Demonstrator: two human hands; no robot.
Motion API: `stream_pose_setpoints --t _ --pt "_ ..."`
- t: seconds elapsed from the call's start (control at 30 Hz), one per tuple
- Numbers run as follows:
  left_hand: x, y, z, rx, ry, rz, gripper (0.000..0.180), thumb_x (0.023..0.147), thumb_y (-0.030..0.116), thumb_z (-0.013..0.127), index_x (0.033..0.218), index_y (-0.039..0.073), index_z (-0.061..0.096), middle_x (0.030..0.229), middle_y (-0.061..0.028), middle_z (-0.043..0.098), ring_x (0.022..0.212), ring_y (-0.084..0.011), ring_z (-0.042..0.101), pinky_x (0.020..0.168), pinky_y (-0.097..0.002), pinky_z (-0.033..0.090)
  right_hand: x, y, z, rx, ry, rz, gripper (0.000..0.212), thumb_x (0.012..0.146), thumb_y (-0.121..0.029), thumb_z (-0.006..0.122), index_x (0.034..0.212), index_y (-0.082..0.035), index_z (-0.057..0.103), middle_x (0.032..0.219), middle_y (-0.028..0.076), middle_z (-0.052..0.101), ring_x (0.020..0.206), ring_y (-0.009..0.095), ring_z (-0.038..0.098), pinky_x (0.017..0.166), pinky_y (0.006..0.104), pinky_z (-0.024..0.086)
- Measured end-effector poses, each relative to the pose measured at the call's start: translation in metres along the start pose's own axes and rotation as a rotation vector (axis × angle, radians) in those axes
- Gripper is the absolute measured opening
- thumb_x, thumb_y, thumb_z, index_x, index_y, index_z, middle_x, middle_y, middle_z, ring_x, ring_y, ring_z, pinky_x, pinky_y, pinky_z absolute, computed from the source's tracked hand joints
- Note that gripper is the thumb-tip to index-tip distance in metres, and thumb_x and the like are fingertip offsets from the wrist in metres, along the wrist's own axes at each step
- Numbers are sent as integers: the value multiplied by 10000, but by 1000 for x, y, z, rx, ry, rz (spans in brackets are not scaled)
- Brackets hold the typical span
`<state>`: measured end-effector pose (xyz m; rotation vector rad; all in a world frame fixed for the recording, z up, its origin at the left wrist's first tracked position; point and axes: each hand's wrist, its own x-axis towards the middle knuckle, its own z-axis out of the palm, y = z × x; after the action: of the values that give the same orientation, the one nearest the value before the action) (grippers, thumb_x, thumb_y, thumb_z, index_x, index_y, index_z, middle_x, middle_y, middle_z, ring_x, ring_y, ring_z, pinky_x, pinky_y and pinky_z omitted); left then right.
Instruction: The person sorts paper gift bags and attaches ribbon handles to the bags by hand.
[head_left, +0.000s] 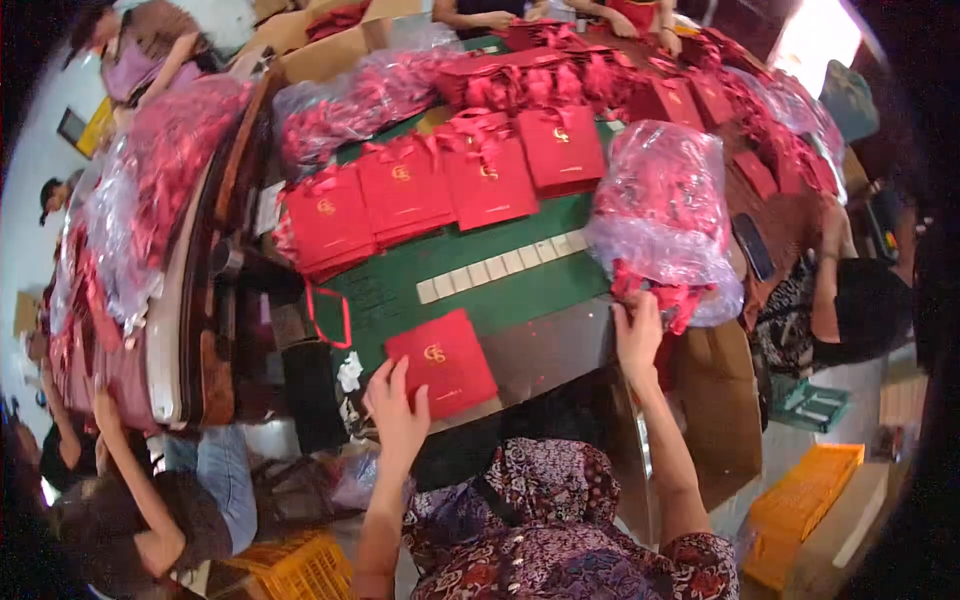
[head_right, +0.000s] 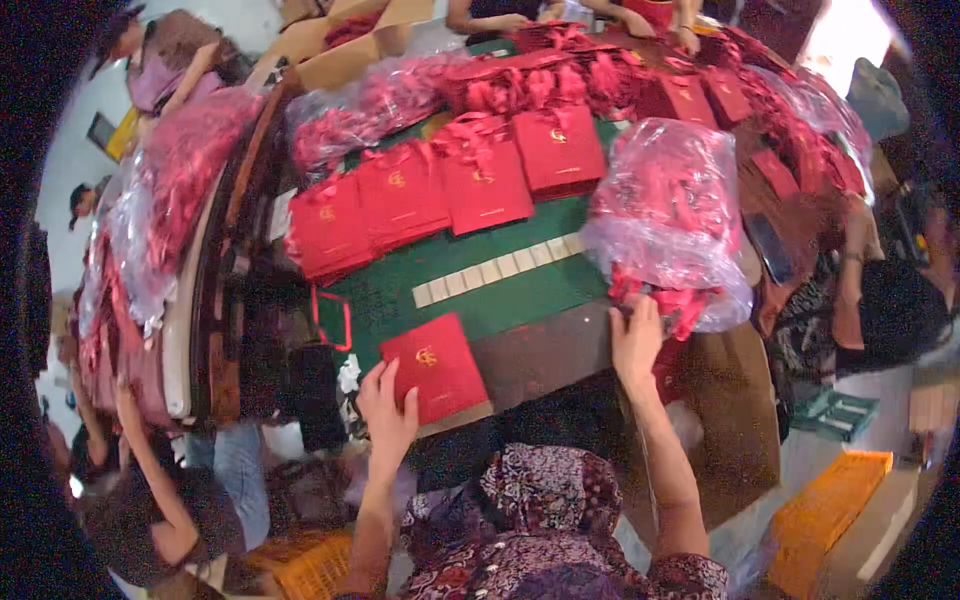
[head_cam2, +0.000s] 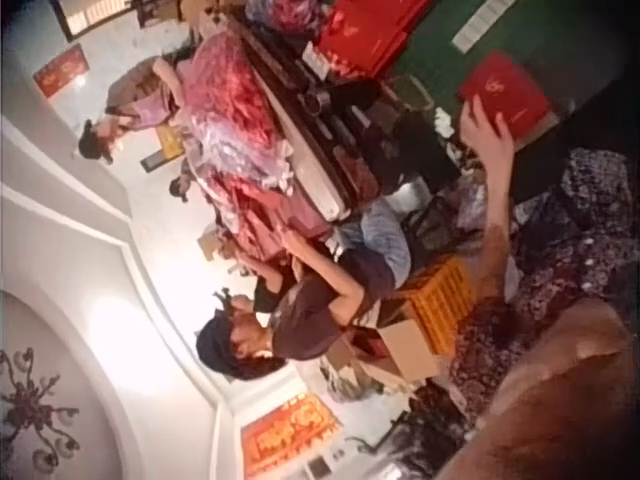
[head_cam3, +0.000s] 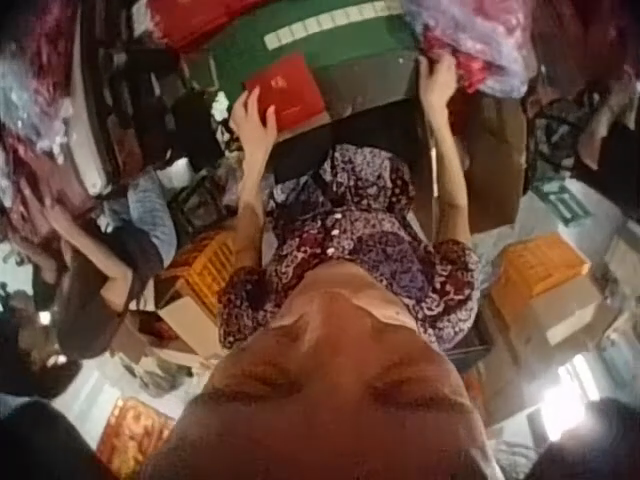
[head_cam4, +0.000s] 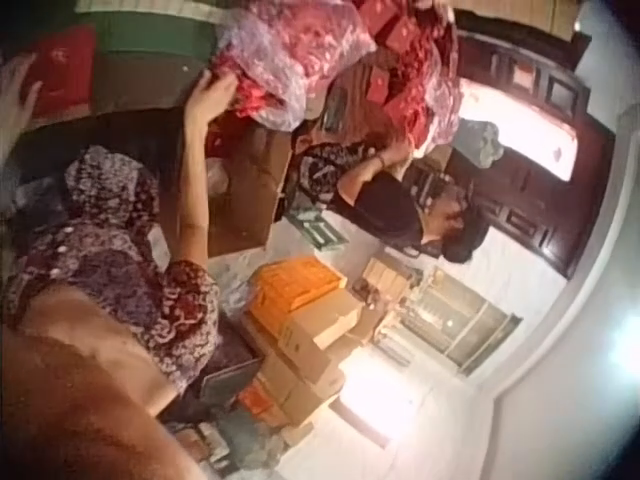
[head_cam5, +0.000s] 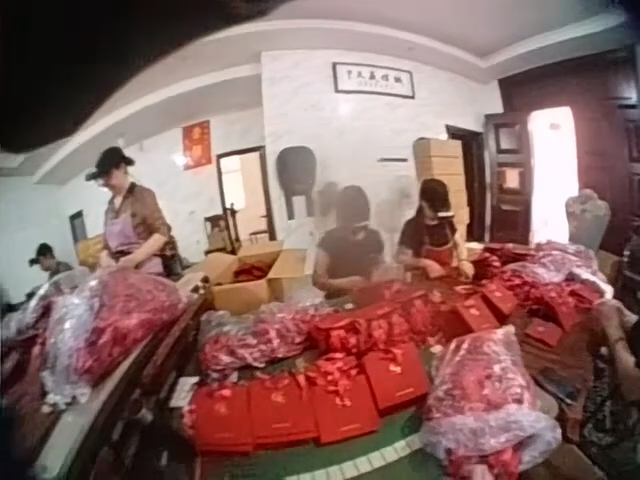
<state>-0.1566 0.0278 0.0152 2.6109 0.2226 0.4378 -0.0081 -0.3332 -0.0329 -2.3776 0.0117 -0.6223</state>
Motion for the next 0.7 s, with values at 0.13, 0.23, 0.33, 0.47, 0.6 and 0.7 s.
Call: stream_pose_setpoints --t 0.13,0.23,0.33,0.47,0.6,0.7 --pt "17 -4 13 -39 58 20 524 836 148 700 1333 82 549 1319 -172 512 1194 -367 492 1010 -471 378 12 3 2 -88 12 -14 136 895 -93 659 995 -33 588 890 149 626 822 353 630 713 443 494" --pt "34 -1 15 -19 15 11 521 844 185 698 1327 64 546 1351 -160 507 1215 -371 473 1010 -475 372 12 3 0 -113 -14 -44 95 910 -85 629 982 -53 576 895 159 611 815 372 616 695 456 486" --pt "46 -1 19 15 -20 43 558 851 232 695 1345 44 515 1376 -158 480 1262 -378 418 1027 -500 352 5 -9 -7 -150 -56 -107 83 920 -92 612 977 -55 564 891 158 593 797 381 605 678 459 486" --pt "50 -1 26 57 -31 88 583 849 250 703 1351 32 503 1386 -164 473 1291 -373 390 1052 -500 323 -13 -51 -37 -179 -145 -328 122 842 -51 640 935 -56 560 838 151 559 749 367 578 632 463 469" --pt "47 25 25 -166 -4 177 498 842 206 702 1312 109 570 1304 -125 544 1219 -348 468 1001 -493 366 -38 -85 -50 -101 -324 -453 121 808 -52 670 878 -71 573 802 119 558 752 328 576 664 434 449" --pt "32 60 25 -417 -106 371 394 869 214 677 1248 116 629 1282 -104 598 1172 -343 521 1000 -463 425 -52 -111 -50 -6 -466 -548 143 794 -73 696 888 -77 587 813 99 571 769 294 594 680 419 458"
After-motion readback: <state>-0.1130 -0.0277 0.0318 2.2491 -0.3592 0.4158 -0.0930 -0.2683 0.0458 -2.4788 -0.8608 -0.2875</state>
